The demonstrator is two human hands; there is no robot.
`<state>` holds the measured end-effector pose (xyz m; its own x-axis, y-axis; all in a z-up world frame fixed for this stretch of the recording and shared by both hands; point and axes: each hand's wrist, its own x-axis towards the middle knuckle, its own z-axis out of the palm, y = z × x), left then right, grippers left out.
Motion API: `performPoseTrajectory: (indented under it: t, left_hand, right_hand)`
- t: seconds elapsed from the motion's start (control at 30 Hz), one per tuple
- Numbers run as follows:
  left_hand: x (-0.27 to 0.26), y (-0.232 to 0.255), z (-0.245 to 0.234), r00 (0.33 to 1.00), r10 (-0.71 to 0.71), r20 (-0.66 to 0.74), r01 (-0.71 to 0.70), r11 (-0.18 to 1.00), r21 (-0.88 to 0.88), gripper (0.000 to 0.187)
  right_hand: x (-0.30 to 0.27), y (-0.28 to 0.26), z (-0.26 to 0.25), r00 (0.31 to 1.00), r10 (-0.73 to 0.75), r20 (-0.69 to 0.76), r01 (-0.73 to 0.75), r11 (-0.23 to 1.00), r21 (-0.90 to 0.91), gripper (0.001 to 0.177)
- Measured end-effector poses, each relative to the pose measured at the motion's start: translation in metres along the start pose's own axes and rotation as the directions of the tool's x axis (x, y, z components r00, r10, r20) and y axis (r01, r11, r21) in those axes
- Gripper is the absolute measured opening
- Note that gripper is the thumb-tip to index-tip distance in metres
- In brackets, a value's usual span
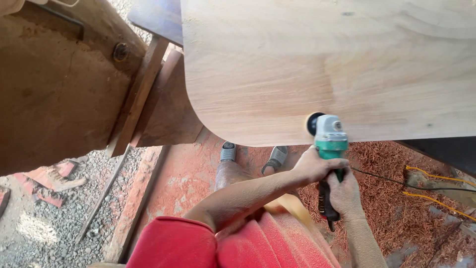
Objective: Using an angle grinder with a sanding disc to sand the surface of a large wooden board.
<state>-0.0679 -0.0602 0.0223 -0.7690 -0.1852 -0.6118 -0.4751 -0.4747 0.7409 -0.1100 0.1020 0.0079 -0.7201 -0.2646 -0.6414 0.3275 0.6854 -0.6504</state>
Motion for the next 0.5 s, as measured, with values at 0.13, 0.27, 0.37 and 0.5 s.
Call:
performPoseTrajectory:
  t: [0.13,0.27,0.37,0.5]
  left_hand:
    - [0.051,-0.014,0.024,0.983,0.051,0.175,-0.092,0.968,0.235,0.061]
    - [0.055,-0.005,0.017,0.972,0.015,0.233,-0.113,0.903,0.414,0.062]
    - [0.020,0.004,-0.016,0.985,-0.016,0.171,-0.046,0.934,0.353,0.058]
    - [-0.021,-0.002,-0.059,0.989,0.075,0.130,-0.100,0.976,0.193,0.056]
  right_hand:
    - [0.010,0.011,-0.011,0.988,-0.094,-0.119,0.109,0.987,0.122,0.038]
    - [0.009,-0.001,0.003,0.990,-0.059,-0.132,0.094,0.957,0.274,0.042]
    - [0.000,-0.014,0.024,0.999,-0.035,-0.041,0.043,0.977,0.207,0.039]
    - [-0.011,-0.011,0.059,0.977,-0.212,-0.026,0.210,0.976,-0.063,0.037]
